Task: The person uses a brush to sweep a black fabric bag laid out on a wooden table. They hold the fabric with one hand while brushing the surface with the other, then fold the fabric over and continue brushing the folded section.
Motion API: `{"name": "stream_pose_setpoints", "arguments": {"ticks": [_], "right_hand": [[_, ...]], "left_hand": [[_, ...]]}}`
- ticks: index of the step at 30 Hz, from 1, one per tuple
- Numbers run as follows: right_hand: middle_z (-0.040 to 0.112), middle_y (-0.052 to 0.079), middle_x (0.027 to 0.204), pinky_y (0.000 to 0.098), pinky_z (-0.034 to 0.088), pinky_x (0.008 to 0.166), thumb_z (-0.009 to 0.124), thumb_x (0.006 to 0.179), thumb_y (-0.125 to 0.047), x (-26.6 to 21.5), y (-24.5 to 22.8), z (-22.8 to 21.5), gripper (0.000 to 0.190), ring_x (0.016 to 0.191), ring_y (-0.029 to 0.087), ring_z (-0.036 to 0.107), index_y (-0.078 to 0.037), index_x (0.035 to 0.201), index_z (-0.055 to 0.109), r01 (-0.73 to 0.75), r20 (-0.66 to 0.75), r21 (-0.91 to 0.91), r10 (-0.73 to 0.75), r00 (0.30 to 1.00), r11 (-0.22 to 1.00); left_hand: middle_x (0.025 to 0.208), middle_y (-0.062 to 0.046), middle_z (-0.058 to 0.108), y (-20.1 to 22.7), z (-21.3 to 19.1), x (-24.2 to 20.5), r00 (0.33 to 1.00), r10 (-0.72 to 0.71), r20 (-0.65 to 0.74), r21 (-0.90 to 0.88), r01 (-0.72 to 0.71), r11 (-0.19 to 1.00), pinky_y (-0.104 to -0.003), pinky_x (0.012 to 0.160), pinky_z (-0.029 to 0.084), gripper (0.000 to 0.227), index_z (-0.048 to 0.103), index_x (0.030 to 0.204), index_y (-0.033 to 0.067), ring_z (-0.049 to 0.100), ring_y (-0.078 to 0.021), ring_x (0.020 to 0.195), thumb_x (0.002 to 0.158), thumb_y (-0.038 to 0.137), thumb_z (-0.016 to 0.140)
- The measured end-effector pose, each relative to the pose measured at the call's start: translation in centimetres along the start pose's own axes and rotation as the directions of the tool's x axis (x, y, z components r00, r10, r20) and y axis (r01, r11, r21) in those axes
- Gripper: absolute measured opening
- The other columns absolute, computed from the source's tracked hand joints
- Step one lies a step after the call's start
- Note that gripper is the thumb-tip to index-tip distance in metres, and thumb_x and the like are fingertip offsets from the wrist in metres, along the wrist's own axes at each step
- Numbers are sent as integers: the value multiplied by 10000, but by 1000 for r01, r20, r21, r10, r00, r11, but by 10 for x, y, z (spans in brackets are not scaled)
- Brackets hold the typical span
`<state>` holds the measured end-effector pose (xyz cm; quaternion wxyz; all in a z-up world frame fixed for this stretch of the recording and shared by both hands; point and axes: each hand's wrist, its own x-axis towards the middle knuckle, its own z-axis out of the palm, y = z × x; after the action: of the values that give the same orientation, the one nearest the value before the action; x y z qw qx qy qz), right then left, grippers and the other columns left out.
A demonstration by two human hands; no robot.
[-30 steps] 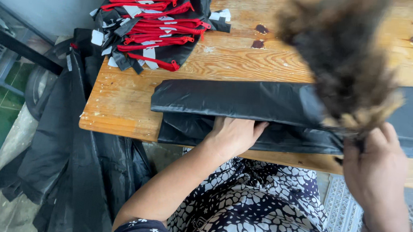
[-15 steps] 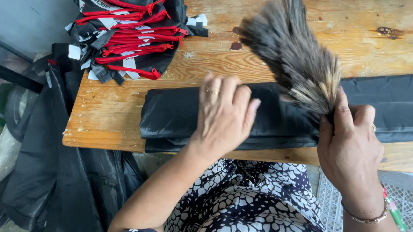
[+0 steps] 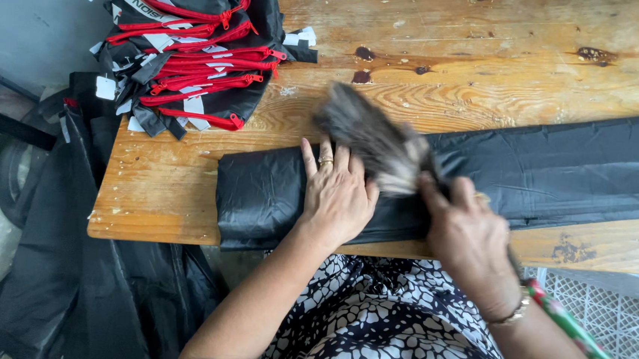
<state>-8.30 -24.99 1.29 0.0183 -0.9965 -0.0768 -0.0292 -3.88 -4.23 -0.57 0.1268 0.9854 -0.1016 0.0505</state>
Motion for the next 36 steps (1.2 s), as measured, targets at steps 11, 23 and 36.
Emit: {"name": "stream_pose_setpoints", "arguments": {"ticks": [11,23,36], "right_hand": [[615,319,1031,568,588,711,528,905,-119,24,163,9,621,699,573,705,-187,1478,754,-399,-204,-29,385,900,917],[529,-7,962,323,439,296,582,841,-188,22,8,6,608,498,184,583,-360,1422,629,113,-291,-224,-177,940,968],[628,-16,904,324,538,515,576,943,-254,37,20,11,349,682,212,680,-417,1189,761,-168,-379,-307,41,925,937]], "left_hand": [[1650,-281,267,3,-4,-10,982,65,-179,106,-46,993,-702,1219,67,675,355,1600,128,218,-523,1520,1007,448,405],[1520,-365,432,1,-4,-9,966,107,-236,124,-79,989,-703,1224,83,624,562,1378,-31,259,-534,1501,920,389,496],[1635,-371,192,4,-9,-7,993,62,-98,106,-52,993,-737,1198,-15,754,348,1553,-45,119,-515,1543,968,423,425]]}}
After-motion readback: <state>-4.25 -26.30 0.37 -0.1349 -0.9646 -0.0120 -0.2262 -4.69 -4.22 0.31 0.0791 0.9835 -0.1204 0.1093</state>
